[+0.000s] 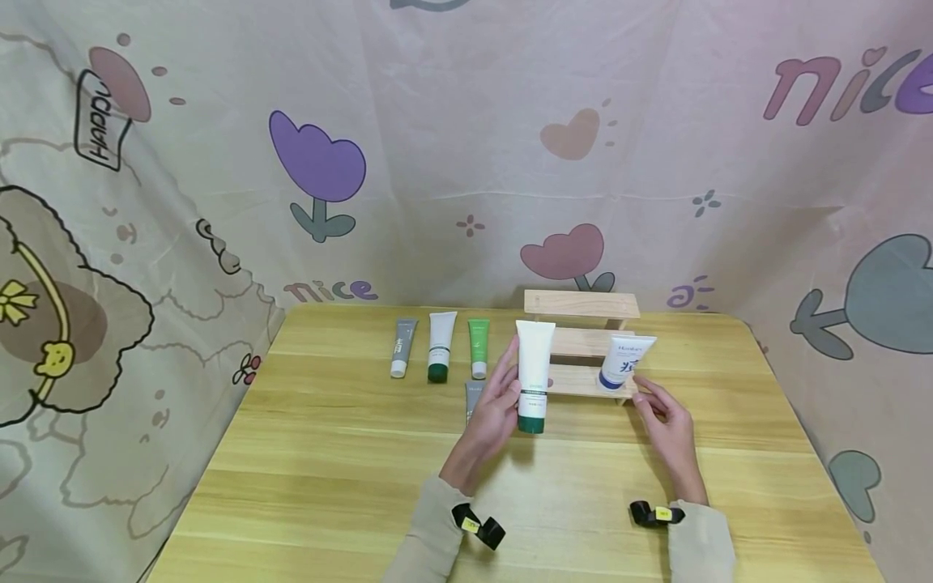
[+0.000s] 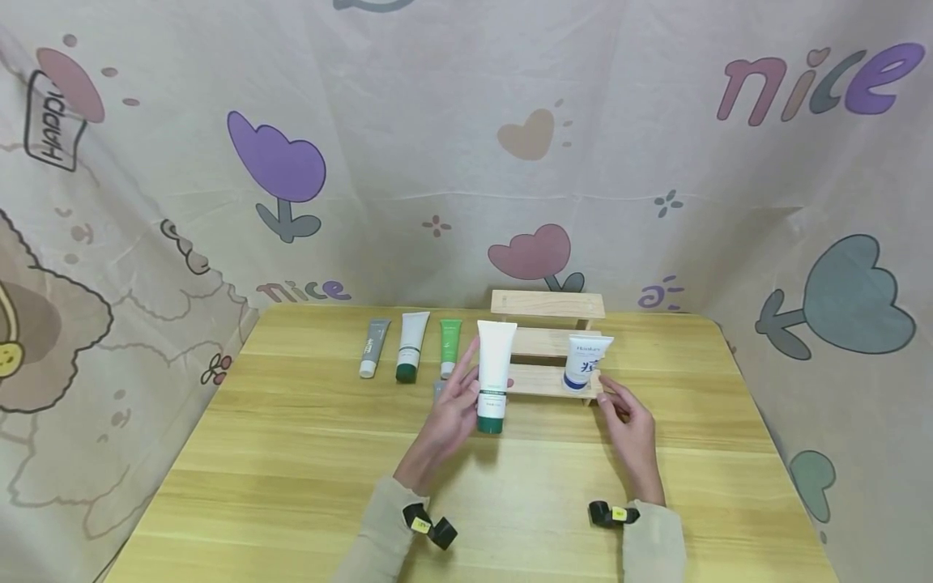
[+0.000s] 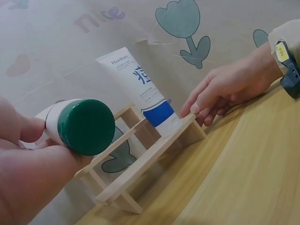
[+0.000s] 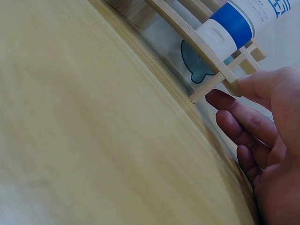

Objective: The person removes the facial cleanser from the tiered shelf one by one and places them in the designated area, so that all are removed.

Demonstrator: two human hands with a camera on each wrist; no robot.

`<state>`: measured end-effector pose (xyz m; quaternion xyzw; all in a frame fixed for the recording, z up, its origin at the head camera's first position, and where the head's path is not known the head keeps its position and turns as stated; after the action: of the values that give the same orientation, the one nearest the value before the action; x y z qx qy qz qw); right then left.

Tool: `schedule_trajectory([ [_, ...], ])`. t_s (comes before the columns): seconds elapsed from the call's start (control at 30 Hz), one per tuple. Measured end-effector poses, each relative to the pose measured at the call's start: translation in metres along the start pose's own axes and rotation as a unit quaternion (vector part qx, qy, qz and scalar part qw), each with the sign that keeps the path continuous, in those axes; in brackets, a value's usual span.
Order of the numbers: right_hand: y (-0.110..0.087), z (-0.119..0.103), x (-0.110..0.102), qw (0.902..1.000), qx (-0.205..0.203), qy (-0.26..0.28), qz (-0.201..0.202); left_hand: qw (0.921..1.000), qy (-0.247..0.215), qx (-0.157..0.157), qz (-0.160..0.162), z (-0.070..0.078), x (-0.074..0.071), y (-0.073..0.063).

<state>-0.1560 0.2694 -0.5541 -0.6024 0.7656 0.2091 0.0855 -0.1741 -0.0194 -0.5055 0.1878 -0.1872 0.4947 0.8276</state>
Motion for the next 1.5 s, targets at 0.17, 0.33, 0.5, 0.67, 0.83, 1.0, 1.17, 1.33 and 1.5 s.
schedule_trajectory([
  [0.17, -0.002, -0.013, -0.002, 1.0000, -0.004, -0.004, -0.003, 1.0000, -0.001, 0.002, 0.005, 0.003, -0.002, -0.002],
  [0.33, -0.001, -0.012, -0.002, 1.0000, -0.002, -0.003, -0.004, 1.0000, 0.000, 0.007, -0.002, 0.005, -0.006, -0.005],
  [0.5, -0.001, -0.013, -0.002, 0.9999, 0.003, -0.009, -0.005, 0.9992, 0.030, 0.025, -0.013, 0.006, -0.011, -0.008],
  [0.67, -0.002, -0.014, -0.002, 0.9999, 0.003, -0.011, -0.001, 0.9987, 0.038, 0.033, -0.006, 0.005, -0.017, -0.012],
  [0.83, -0.002, -0.015, -0.001, 0.9999, 0.000, -0.010, -0.001, 0.9989, 0.036, 0.023, 0.021, 0.002, -0.025, -0.019],
  [1.0, -0.002, -0.014, -0.001, 1.0000, 0.001, -0.006, -0.001, 0.9978, 0.042, 0.008, 0.050, 0.002, -0.031, -0.025],
  [1.17, -0.002, -0.016, -0.002, 1.0000, -0.001, 0.002, -0.001, 0.9961, 0.044, -0.002, 0.077, 0.005, -0.036, -0.032],
  [1.33, -0.002, -0.018, -0.002, 1.0000, -0.003, 0.003, -0.001, 0.9929, 0.056, 0.002, 0.105, 0.008, -0.042, -0.039],
  [1.5, -0.003, -0.018, -0.002, 1.0000, 0.003, 0.000, -0.001, 0.9900, 0.073, 0.008, 0.121, 0.010, -0.049, -0.048],
])
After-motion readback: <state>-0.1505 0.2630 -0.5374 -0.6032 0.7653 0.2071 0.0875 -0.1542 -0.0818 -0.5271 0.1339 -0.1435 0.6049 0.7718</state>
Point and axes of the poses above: each hand's wrist, its own y-axis towards the middle knuckle, its own x-axis out of the palm, z = x × y, the point moved 3 cm from there along y, towards the middle knuckle, and after that the axes turned 3 degrees about -z, right-handed, at the moved point
